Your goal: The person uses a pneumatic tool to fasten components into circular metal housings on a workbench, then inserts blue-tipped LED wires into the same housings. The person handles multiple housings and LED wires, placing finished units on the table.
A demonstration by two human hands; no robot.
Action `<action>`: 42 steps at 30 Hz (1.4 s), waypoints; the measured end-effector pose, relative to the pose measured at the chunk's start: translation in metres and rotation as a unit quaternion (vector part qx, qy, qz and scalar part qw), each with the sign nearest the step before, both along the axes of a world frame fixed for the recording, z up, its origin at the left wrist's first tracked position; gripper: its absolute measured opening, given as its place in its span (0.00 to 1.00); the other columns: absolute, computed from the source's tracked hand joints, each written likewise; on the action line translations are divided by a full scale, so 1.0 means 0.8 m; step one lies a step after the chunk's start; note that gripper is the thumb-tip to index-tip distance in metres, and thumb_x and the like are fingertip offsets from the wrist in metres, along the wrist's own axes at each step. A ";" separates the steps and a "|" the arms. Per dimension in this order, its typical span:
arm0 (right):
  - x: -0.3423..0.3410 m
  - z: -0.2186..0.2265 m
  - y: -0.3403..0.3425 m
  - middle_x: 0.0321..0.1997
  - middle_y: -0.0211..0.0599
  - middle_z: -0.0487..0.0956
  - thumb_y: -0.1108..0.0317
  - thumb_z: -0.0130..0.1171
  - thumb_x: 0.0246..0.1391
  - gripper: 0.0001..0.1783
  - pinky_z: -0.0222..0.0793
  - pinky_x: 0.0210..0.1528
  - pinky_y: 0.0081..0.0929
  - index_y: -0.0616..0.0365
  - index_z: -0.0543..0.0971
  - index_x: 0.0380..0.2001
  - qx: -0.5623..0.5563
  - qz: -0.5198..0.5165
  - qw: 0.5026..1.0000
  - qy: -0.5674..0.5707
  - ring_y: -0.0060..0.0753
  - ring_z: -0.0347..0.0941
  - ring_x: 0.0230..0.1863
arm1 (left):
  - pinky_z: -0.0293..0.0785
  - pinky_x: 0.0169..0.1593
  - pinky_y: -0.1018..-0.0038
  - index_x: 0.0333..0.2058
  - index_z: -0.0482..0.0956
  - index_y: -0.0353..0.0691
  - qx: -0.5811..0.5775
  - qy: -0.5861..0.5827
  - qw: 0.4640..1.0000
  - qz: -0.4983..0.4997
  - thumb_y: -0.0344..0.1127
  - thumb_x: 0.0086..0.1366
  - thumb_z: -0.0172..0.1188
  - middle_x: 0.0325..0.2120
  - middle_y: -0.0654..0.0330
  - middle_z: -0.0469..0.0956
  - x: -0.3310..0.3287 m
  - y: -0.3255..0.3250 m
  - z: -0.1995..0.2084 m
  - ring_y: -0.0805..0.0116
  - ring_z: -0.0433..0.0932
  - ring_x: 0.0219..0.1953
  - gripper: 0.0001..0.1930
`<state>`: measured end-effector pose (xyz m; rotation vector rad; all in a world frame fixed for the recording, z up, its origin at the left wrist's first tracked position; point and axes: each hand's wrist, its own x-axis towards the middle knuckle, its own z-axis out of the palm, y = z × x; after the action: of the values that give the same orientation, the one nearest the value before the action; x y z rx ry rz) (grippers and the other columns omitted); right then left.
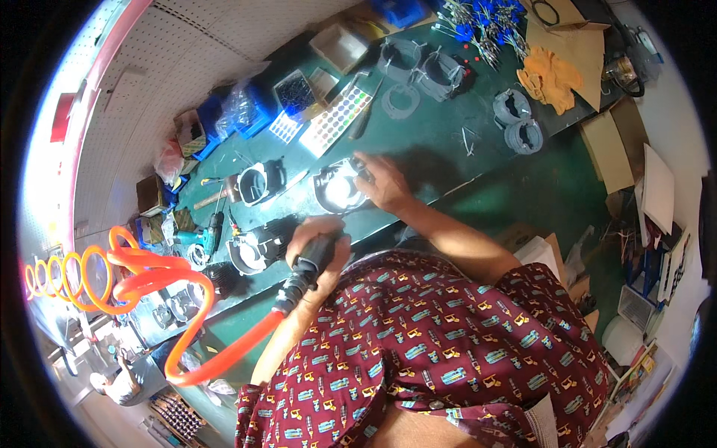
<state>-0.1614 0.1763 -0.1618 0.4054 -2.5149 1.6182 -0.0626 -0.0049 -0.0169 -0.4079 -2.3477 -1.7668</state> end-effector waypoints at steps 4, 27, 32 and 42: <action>0.007 -0.004 -0.005 0.56 0.47 0.77 0.59 0.63 0.56 0.31 0.68 0.62 0.44 0.56 0.72 0.62 0.013 -0.016 1.000 0.013 0.54 0.71 0.58 | 0.75 0.47 0.68 0.47 0.76 0.38 -0.084 0.013 0.994 0.065 0.24 0.58 0.67 0.38 0.58 0.79 -0.013 -0.001 0.003 0.66 0.78 0.39 0.18; 0.002 -0.018 -0.026 0.61 0.48 0.74 0.60 0.62 0.54 0.32 0.67 0.63 0.45 0.56 0.73 0.62 0.005 -0.007 0.999 0.044 0.55 0.70 0.59 | 0.72 0.52 0.68 0.46 0.76 0.36 0.106 0.021 0.976 0.189 0.28 0.62 0.68 0.41 0.57 0.79 -0.004 -0.027 -0.021 0.66 0.77 0.45 0.15; 0.008 -0.016 -0.024 0.59 0.47 0.76 0.62 0.64 0.53 0.32 0.67 0.64 0.43 0.56 0.73 0.62 -0.009 -0.026 0.999 0.038 0.54 0.70 0.60 | 0.75 0.47 0.70 0.44 0.75 0.38 0.125 -0.033 0.979 0.157 0.26 0.60 0.70 0.40 0.59 0.79 -0.003 -0.014 -0.003 0.70 0.77 0.41 0.15; -0.004 -0.050 -0.015 0.54 0.50 0.80 0.60 0.66 0.56 0.28 0.69 0.59 0.42 0.61 0.77 0.58 0.096 -0.032 0.981 0.168 0.51 0.74 0.54 | 0.73 0.51 0.70 0.43 0.77 0.38 -0.050 0.029 0.987 0.151 0.26 0.61 0.67 0.40 0.58 0.80 -0.020 -0.022 -0.003 0.68 0.78 0.44 0.12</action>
<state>-0.1643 0.1642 -0.2017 0.5602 -2.4010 1.1734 -0.0789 -0.0221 -0.0194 -0.1053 -2.3178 -1.4850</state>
